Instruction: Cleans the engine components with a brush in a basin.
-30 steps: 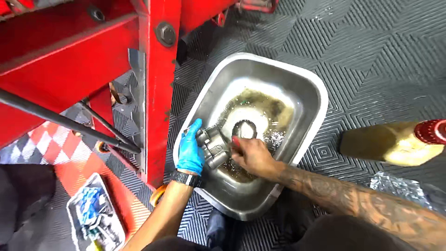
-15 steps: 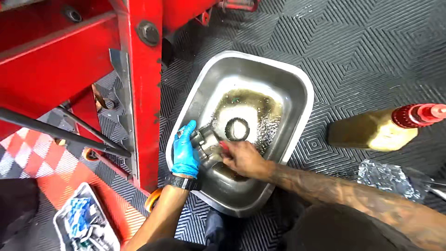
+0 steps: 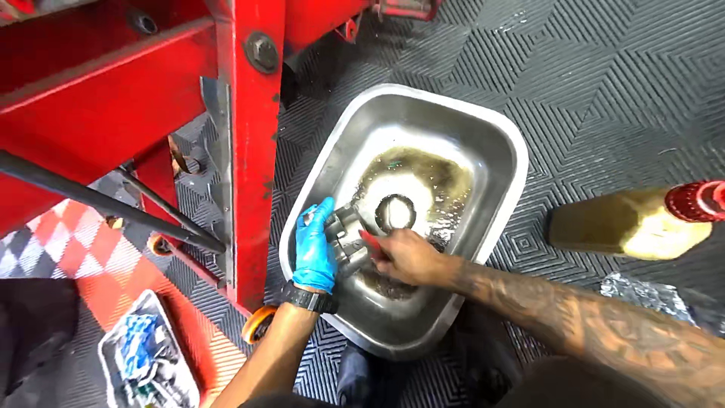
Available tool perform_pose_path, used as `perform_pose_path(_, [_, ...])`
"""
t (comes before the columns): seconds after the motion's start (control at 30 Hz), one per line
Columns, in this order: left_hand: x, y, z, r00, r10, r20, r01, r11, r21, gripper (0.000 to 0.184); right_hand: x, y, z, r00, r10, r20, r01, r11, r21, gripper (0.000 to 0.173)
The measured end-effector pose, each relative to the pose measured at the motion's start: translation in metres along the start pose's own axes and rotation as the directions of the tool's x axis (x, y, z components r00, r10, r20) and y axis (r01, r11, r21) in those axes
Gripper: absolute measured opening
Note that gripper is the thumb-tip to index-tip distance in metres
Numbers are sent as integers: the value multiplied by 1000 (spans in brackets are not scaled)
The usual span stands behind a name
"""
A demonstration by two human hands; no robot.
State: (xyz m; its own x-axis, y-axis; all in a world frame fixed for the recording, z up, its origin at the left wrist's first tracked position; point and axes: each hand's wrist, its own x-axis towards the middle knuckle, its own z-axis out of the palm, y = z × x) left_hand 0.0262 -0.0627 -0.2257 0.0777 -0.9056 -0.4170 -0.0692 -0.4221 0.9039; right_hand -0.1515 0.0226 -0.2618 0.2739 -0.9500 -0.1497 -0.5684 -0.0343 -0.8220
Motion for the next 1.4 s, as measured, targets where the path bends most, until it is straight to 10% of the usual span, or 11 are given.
perform_pose_path(0.13, [4, 0, 3, 1000, 3, -18, -4, 999, -46, 47, 2, 30, -9, 991, 133, 14, -127, 966, -227, 21])
perform_pose_path(0.27, [8, 12, 6, 1000, -2, -8, 2, 1000, -4, 48, -5, 40, -5, 866, 279, 414, -149, 936, -318, 26])
perform_pose_path(0.4, [5, 1, -5, 999, -37, -8, 37, 999, 15, 50, -6, 18, -32, 966, 252, -62, -257, 962, -93, 13])
perform_pose_path(0.5, [15, 6, -8, 1000, -21, 3, 21, 999, -36, 45, 21, 14, -47, 889, 262, -374, -260, 964, 59, 14])
perform_pose_path(0.7, [18, -1, -42, 984, 74, 161, -49, 987, -153, 40, 24, 49, -26, 948, 319, -19, -307, 893, -329, 20])
perform_pose_path(0.97, [46, 2, -41, 915, 164, 369, -120, 983, -139, 54, 56, -30, -49, 821, 265, -506, -60, 921, 384, 13])
perform_pose_path(1.17, [48, 0, -38, 940, 137, 311, -115, 989, -89, 60, 36, -41, -13, 894, 333, -299, -274, 936, 222, 27])
perform_pose_path(1.3, [43, 6, -35, 933, 150, 327, -118, 986, -114, 60, 31, -35, -37, 794, 337, -506, -273, 941, 198, 20])
perform_pose_path(1.4, [36, 13, -34, 922, 143, 359, -133, 990, -55, 59, 23, -9, -31, 858, 280, -431, -307, 952, 8, 22])
